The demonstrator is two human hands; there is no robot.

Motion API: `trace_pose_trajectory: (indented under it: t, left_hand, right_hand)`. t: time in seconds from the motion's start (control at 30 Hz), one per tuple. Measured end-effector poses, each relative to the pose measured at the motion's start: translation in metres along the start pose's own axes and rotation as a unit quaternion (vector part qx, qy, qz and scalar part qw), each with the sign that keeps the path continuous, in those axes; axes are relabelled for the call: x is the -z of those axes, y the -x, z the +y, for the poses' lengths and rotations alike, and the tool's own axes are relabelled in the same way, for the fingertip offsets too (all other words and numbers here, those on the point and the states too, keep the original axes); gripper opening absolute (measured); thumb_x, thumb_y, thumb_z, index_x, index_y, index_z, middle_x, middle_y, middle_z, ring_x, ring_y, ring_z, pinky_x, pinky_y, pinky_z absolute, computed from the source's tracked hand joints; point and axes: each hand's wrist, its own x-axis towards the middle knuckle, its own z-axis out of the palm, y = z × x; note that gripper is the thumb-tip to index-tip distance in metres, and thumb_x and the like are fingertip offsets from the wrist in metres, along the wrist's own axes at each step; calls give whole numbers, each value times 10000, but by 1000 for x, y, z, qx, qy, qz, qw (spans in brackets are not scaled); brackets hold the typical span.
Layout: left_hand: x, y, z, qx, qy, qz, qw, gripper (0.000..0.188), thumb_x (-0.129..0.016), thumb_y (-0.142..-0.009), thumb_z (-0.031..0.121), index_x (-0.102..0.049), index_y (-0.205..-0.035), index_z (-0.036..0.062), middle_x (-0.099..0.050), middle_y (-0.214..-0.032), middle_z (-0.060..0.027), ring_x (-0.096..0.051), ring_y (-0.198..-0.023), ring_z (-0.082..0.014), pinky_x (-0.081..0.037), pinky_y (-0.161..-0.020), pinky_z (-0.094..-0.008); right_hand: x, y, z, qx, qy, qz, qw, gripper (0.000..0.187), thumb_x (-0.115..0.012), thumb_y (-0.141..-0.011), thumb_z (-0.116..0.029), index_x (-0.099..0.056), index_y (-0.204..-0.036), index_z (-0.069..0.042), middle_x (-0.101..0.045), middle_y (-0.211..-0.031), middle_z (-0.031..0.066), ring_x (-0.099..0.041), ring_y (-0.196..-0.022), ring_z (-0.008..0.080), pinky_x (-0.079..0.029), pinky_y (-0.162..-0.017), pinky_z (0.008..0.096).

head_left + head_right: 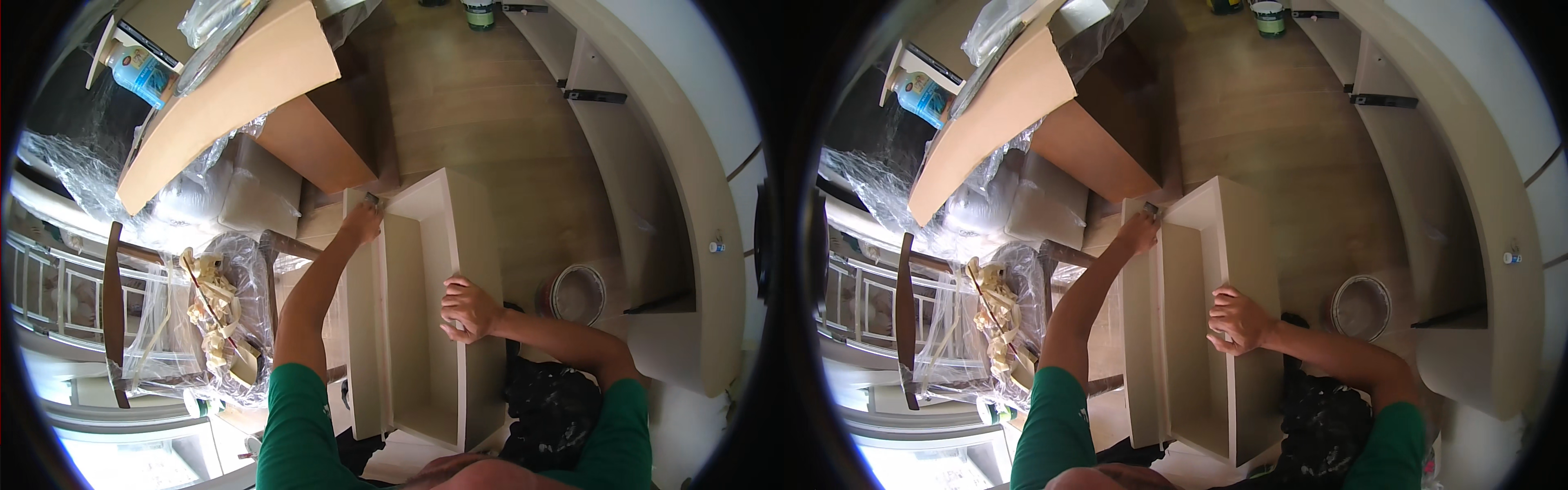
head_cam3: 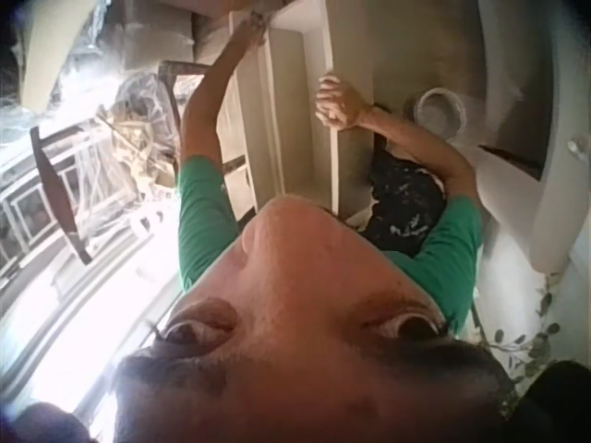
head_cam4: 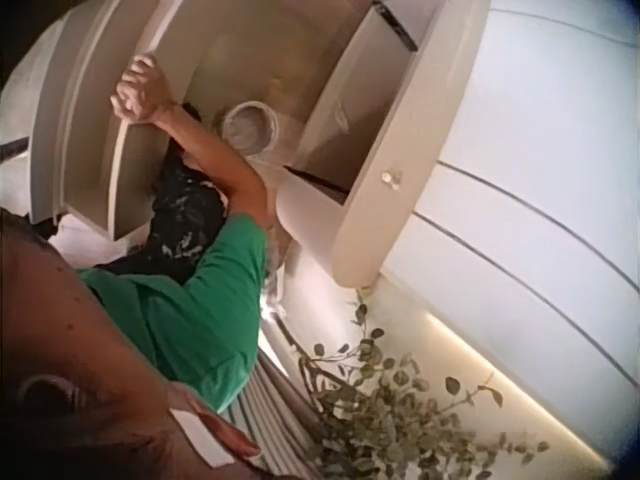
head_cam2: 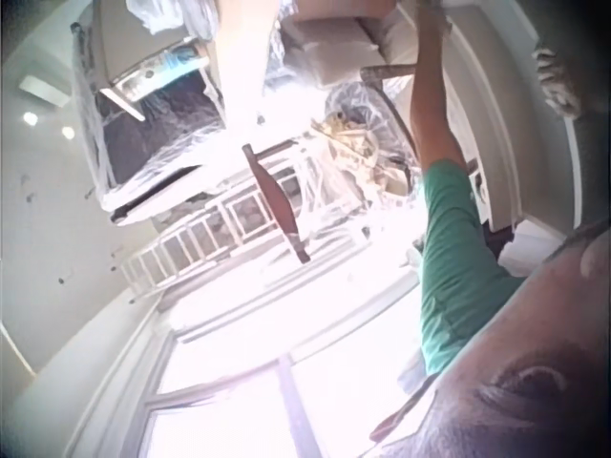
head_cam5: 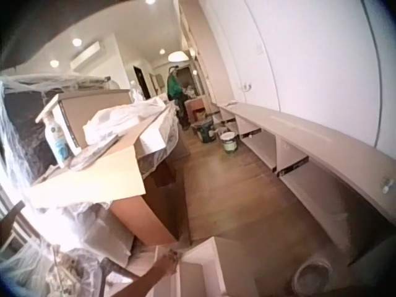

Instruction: The person sands the interior and edges of a wooden drawer using a sanding block, wipes away dust with a cloth, and applies masking tape to a corner.

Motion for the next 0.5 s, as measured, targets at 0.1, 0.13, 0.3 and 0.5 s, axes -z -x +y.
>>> trace_pose_trajectory:
  t: [0.1,0.13,0.3,0.5]
  left_hand:
    - [5,-9,7,-5,-19,-10,1000,476,-662,-860,338,-681,-1209,15,-692,-1179,-181,-568,-1220,-320,-450,-1026,-437]
    - [9,-10,11,-5,-21,-14,1000,476,-675,-853,329,-678,-1212,16,-688,-1191,-182,-566,-1222,-318,-451,-1025,-436]
    - [8,-2,15,-12,-95,5,995,460,-671,-861,305,-675,-1237,40,-675,-1249,-134,-544,-1250,-308,-444,-1030,-446]
    - [7,-5,16,20,-23,-29,999,483,-672,-860,231,-629,-1305,48,-659,-1250,-163,-531,-1272,-320,-446,-1033,-467]
  right_hand:
    - [1,4,1,-5,3,7,1000,270,-673,-825,-257,-603,-652,-62,-524,-672,59,-540,-728,241,-435,-1064,448]
    - [1,5,1,-7,3,9,1000,270,-673,-826,-257,-605,-654,-61,-524,-671,60,-540,-728,242,-435,-1066,449]
    - [2,5,0,-4,6,14,1000,260,-678,-823,-248,-613,-662,-54,-523,-668,61,-542,-731,243,-434,-1076,452]
    - [-2,7,2,-4,-3,23,1000,246,-684,-816,-236,-620,-666,-51,-513,-663,60,-543,-732,240,-439,-1075,456]
